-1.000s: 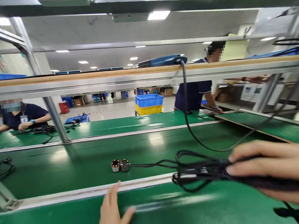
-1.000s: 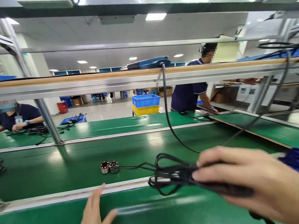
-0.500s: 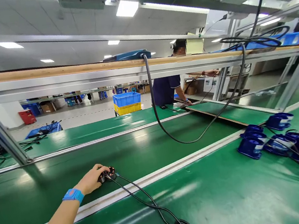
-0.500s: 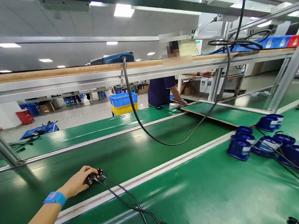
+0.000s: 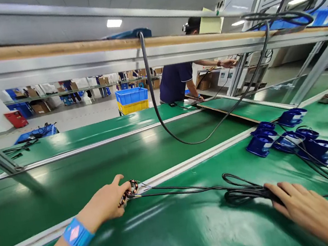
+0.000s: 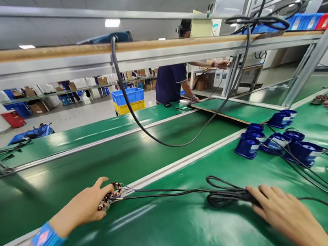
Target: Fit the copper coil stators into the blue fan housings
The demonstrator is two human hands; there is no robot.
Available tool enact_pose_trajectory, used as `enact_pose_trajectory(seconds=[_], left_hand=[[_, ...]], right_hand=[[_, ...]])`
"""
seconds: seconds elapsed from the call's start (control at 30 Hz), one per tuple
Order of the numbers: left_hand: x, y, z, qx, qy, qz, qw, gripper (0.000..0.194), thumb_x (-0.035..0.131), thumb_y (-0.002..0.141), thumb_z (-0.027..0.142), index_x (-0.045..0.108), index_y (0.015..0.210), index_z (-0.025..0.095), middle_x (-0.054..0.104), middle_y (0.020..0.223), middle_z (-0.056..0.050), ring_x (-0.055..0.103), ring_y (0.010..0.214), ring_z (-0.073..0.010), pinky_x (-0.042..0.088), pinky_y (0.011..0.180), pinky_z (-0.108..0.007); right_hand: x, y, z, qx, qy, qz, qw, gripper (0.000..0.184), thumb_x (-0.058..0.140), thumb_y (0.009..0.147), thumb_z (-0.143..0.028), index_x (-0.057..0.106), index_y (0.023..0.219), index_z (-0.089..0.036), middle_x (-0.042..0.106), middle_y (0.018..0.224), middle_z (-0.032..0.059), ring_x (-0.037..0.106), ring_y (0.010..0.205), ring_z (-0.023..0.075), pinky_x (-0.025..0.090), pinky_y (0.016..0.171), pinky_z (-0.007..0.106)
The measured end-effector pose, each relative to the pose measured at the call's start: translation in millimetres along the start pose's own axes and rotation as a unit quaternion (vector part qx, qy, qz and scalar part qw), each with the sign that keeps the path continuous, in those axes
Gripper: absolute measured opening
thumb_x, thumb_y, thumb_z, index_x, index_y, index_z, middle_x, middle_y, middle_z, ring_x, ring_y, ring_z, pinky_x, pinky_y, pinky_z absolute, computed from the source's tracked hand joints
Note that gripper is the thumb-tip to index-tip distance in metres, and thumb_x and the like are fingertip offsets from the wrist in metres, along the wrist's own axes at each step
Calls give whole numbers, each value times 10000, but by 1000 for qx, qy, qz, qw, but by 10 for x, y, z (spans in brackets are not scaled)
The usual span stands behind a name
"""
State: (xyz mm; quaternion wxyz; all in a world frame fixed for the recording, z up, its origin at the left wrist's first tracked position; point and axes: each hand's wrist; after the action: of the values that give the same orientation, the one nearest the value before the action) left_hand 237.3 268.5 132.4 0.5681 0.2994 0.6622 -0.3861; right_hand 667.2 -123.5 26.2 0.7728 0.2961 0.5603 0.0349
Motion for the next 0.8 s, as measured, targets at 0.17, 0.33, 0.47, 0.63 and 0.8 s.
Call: enact_pose_trajectory(seconds=[0.17, 0.33, 0.47, 0.63, 0.8], left_hand=[[410, -482, 880, 21, -79, -38, 996, 437, 621, 691, 149, 597, 1116, 248, 373, 1605, -147, 734, 732, -262, 584, 680, -395], [720, -775, 1205, 8, -93, 12, 996, 666, 731, 735, 222, 537, 1368, 300, 256, 1672, -150, 727, 664, -240, 585, 575, -369], [824, -1047, 1200, 5, -110, 162, 981, 620, 772, 805, 423, 548, 1373, 318, 200, 1684, -155, 727, 750, -218, 588, 526, -330], [924, -1240, 1231, 9, -103, 268, 958, 300, 436, 1041, 406, 698, 1031, 262, 488, 1456, -125, 677, 865, -191, 612, 638, -319], [990, -1245, 1219, 20, -100, 302, 948, 227, 497, 1034, 315, 717, 1058, 260, 571, 1220, -109, 611, 829, -179, 569, 635, -296]], right_hand=[[-125, -42, 350, -35, -119, -101, 987, 348, 376, 1038, -238, 648, 1248, -187, 637, 1156, 228, 640, 921, 362, 493, 685, 453], [16, -83, 477, 22, -56, -174, 983, 455, 366, 1065, -309, 491, 1471, -146, 563, 1389, 253, 598, 1209, 407, 481, 907, 527], [-177, 66, 158, 23, 0, -122, 992, 563, 477, 1016, -412, 457, 1499, -124, 504, 1460, 262, 494, 1331, 455, 436, 981, 603], [-489, 391, -1037, -147, 273, -46, 950, 304, 609, 1025, -359, 595, 1311, -255, 703, 1051, 85, 657, 941, 269, 494, 836, 427], [-403, 567, -1949, -253, 303, -83, 915, 225, 514, 1074, -342, 701, 1165, -256, 678, 862, 22, 606, 773, 235, 498, 673, 407]])
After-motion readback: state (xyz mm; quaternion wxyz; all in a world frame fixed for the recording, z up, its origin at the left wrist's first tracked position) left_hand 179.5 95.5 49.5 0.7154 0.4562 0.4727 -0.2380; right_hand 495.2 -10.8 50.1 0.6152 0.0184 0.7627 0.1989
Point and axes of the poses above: each hand's wrist, its own y-axis towards the middle knuckle, its own x-axis out of the palm, z = x × y
